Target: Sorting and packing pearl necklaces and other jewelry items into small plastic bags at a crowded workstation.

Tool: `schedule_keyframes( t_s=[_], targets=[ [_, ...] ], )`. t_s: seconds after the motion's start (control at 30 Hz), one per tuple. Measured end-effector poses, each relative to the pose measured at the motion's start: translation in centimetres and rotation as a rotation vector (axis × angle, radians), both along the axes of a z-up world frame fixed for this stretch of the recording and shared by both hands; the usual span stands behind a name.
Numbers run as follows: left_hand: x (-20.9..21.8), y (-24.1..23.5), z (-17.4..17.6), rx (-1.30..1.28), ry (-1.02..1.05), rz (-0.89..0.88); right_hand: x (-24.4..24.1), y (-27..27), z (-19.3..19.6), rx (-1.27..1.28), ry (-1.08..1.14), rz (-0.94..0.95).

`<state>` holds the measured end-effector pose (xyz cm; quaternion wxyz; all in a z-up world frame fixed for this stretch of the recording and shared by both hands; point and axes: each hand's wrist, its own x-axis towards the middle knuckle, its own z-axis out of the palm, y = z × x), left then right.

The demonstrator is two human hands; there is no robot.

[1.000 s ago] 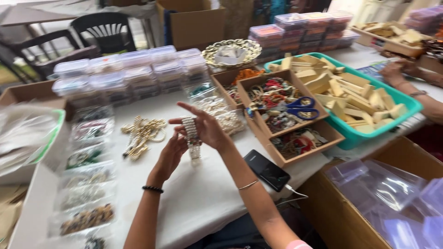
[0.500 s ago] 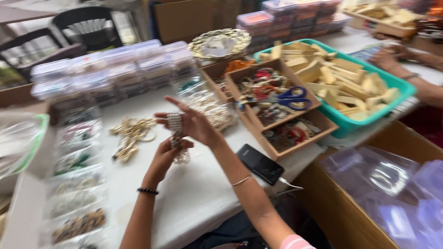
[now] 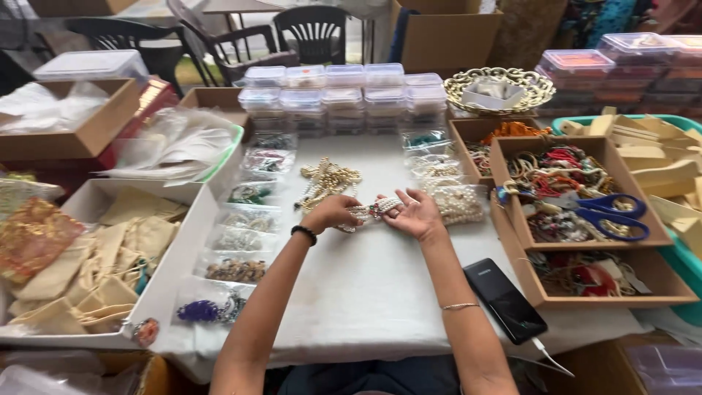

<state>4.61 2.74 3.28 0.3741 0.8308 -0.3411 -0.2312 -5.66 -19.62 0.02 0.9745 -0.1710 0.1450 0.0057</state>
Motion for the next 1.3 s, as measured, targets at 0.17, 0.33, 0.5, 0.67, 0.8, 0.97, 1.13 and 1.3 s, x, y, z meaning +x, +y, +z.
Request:
schedule_keyframes(
  t_s=[0.17, 0.33, 0.5, 0.67, 0.8, 0.97, 1.13, 1.3],
  targets=[
    [2.2, 0.8, -1.0, 0.158, -0.358, -0.049, 0.0, -0.2, -0.2, 0.090, -0.034, -0.041],
    [4.1, 7.5, 4.7, 0.242, -0.578, -0.108, 0.2, -0.8, 0.5, -0.137, -0.047, -0.028],
    [2.2, 22.6, 18.2, 0.567, -0.949, 0.027, -2.5, 1.7, 4.8, -0.632, 0.097, -0.010],
    [0.2, 38.6, 26.6, 0.939, -0.818, 0.383, -2.4, 1.7, 4.0, -0.924, 0.138, -0.012],
    [4.9, 51.8, 26.3, 1.052, -0.502, 0.670, -1.8, 2.6, 1.7, -1.299, 0.299, -0.184],
    [6.3, 55.0, 21.4, 0.912, -0.282, 0.863, -1.2, 4.1, 1.2, -1.702, 0.297, -0.351],
    [10.3, 55.7, 9.8, 0.612, -0.218, 0.898, 0.0, 3.0, -0.8, -1.894, 0.313, -0.405],
    [18.0, 56.8, 1.0, 0.968, -0.292, 0.873, -1.3, 3.9, 0.3, -1.832, 0.317, -0.405]
  ],
)
